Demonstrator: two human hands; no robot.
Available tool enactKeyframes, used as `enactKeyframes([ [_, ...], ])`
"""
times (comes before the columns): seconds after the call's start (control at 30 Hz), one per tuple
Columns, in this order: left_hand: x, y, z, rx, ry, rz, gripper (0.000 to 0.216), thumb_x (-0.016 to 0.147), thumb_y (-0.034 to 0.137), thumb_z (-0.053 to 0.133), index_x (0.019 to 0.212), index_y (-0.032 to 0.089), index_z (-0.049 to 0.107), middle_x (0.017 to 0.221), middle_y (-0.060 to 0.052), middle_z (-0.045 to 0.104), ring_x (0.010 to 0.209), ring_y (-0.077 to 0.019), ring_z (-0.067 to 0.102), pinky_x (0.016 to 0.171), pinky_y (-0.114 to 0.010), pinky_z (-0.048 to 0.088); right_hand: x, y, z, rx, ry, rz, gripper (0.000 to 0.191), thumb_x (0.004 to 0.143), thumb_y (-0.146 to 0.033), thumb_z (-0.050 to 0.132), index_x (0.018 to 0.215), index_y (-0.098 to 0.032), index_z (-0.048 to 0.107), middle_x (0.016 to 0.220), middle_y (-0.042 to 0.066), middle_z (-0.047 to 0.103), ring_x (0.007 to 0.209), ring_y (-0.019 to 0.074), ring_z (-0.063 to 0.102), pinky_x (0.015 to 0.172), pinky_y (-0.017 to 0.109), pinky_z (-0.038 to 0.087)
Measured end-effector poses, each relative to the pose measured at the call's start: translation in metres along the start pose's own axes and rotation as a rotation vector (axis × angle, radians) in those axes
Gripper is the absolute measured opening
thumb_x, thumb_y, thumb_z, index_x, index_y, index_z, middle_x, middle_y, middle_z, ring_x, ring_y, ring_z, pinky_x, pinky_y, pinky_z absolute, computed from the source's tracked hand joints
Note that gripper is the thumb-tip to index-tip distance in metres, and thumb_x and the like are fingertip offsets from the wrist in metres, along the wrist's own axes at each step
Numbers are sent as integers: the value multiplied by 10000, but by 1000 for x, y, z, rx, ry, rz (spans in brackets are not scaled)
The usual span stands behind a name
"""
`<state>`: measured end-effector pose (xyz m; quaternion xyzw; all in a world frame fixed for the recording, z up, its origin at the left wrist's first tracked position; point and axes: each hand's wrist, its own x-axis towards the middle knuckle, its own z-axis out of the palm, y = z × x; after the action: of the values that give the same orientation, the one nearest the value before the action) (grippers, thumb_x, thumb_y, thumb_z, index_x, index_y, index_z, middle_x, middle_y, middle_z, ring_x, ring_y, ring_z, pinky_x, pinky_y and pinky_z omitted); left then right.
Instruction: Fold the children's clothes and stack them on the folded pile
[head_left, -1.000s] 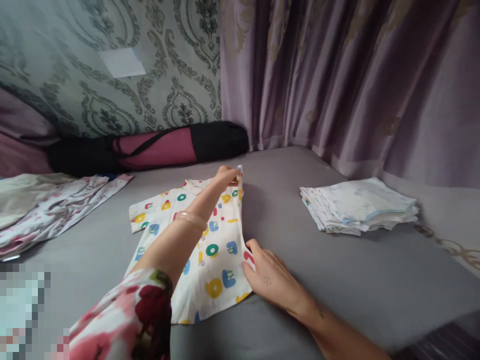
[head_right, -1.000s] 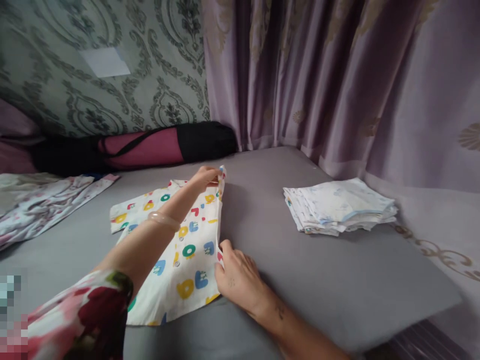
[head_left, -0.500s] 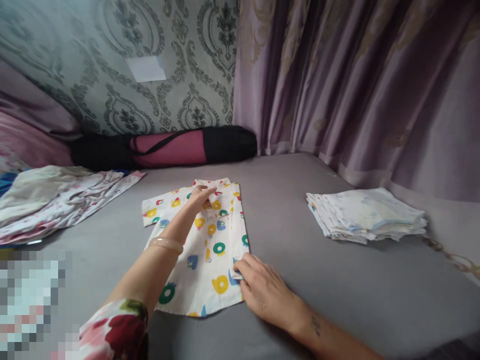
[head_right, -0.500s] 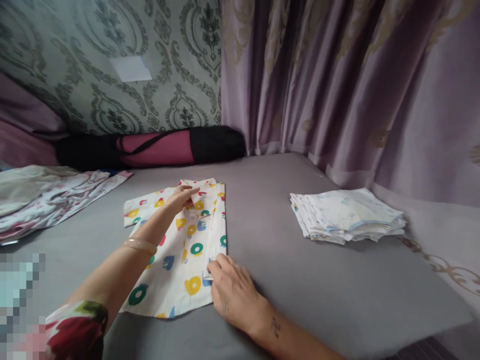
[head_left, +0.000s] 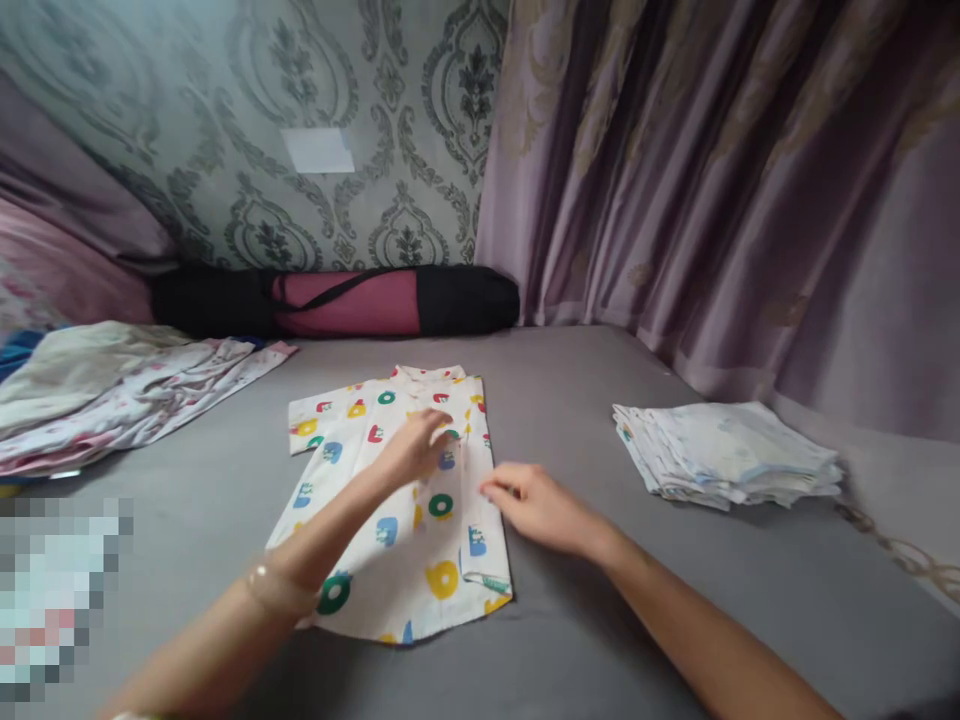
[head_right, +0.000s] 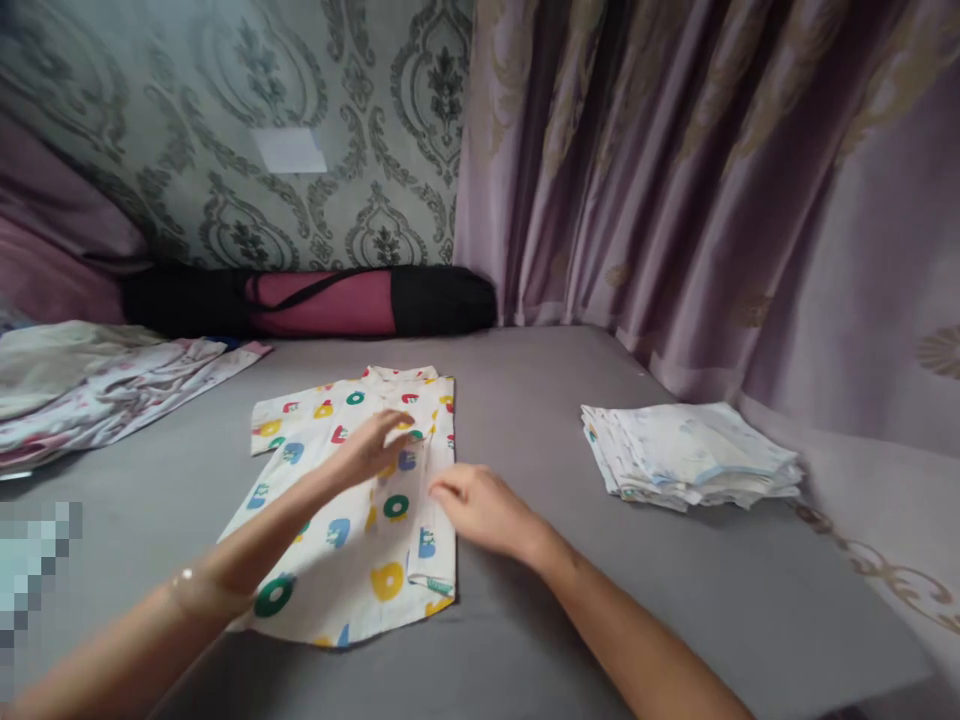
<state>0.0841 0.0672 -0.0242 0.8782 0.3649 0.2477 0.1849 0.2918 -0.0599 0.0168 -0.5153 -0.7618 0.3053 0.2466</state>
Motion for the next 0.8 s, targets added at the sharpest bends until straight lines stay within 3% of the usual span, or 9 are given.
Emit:
enactKeyframes([
  [0.1,-41,44,8,-54,-167,143,248,942,289,404,1086,173,569,1092,-119,634,1027,-219,602,903,-353,486,52,24,0,-209,150,7,342,957,-198,364,1151,-147,641,1199,103,651,1127,193,574,981,289,390],
  [0.17,-63,70,13,-34,-256,213,274,950,308,406,1134,175,560,1178,-128,619,1119,-226,580,965,-360,465,88,36,9,-327,143,27,398,961,-180,325,1278,-124,560,1355,128,553,1271,198,475,1065,313,324],
  [0.27,-84,93,21,100,-308,171,406,956,372,423,1282,144,504,1392,-158,509,1322,-285,443,1088,-442,374,133,44,30,-470,90,101,493,982,-258,317,1435,-80,387,1526,139,348,1423,234,259,1158,377,171],
  [0.37,-94,97,30,189,-322,104,506,986,412,348,1396,123,417,1496,-154,398,1412,-293,311,1142,-472,296,162,46,47,-533,101,189,579,991,-340,303,1479,-29,292,1570,150,236,1458,253,148,1176,392,92],
  [0.5,-103,89,39,212,-298,151,539,1005,428,271,1483,183,310,1547,-104,318,1441,-268,242,1167,-452,248,181,49,55,-572,160,285,651,988,-413,285,1497,-12,234,1582,163,186,1462,263,118,1173,399,67],
  [0.63,-109,87,41,227,-286,216,518,1016,390,242,1515,251,239,1573,-54,261,1452,-273,208,1170,-488,207,186,54,57,-591,171,324,649,979,-458,282,1521,-105,221,1590,143,172,1460,275,126,1161,444,72],
  [0.8,-112,93,32,187,-351,281,530,1022,374,209,1531,230,180,1585,-47,214,1458,-258,186,1184,-469,166,185,53,59,-628,189,333,602,971,-492,277,1517,-237,263,1587,110,207,1443,321,169,1136,487,107],
])
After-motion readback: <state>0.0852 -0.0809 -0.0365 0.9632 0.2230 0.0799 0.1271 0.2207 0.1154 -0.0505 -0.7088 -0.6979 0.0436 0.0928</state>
